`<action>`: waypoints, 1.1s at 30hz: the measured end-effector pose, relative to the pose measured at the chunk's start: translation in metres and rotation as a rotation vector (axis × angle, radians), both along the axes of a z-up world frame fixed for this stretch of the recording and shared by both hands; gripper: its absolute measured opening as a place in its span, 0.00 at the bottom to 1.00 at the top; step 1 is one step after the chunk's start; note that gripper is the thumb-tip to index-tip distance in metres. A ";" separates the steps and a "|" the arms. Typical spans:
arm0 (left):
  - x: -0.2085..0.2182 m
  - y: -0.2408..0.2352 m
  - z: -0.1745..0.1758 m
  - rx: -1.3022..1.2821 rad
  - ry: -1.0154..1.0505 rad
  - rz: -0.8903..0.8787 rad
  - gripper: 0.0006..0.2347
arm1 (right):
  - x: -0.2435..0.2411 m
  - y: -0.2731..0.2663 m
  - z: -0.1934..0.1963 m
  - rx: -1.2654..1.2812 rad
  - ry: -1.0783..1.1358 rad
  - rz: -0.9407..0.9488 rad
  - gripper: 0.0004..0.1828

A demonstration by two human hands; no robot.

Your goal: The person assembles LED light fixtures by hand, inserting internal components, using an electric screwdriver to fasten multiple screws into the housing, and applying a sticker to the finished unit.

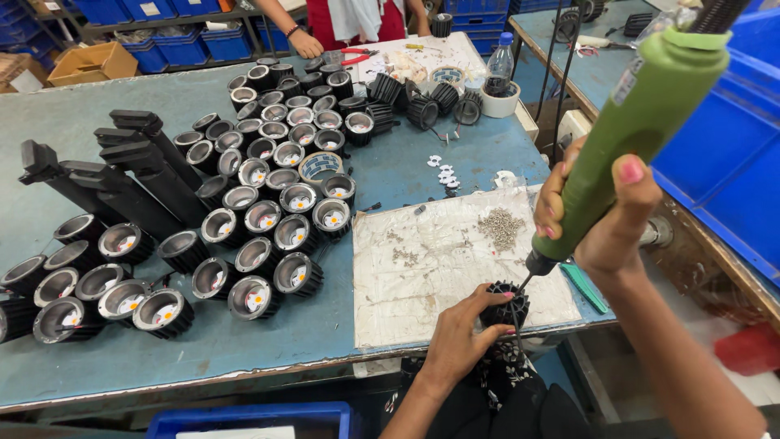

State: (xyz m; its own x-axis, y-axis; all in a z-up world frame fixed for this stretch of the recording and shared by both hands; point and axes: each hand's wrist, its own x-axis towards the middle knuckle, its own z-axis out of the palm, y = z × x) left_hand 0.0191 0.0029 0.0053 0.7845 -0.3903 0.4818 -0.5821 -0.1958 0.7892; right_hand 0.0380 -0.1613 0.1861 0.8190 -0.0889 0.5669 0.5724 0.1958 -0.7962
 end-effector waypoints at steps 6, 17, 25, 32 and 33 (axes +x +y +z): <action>0.001 -0.002 0.003 -0.046 0.271 0.016 0.42 | -0.007 -0.002 0.009 0.016 0.003 -0.006 0.40; 0.002 -0.009 0.004 0.184 0.298 0.103 0.35 | -0.001 0.009 0.001 0.026 0.047 0.018 0.39; 0.001 -0.008 0.006 0.144 0.266 0.103 0.33 | 0.002 0.009 -0.005 0.026 0.057 -0.005 0.40; 0.001 -0.008 0.006 0.147 0.269 0.108 0.33 | 0.000 0.017 -0.010 0.027 -0.022 -0.089 0.36; 0.001 -0.008 0.006 0.150 0.263 0.111 0.33 | -0.001 0.020 -0.011 -0.018 -0.052 -0.163 0.36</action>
State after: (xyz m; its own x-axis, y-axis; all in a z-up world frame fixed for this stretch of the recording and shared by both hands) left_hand 0.0204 -0.0056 0.0108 0.9163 -0.3468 0.2003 -0.3304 -0.3719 0.8675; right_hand 0.0368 -0.1410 0.1746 0.7639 -0.2075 0.6110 0.6362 0.0833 -0.7671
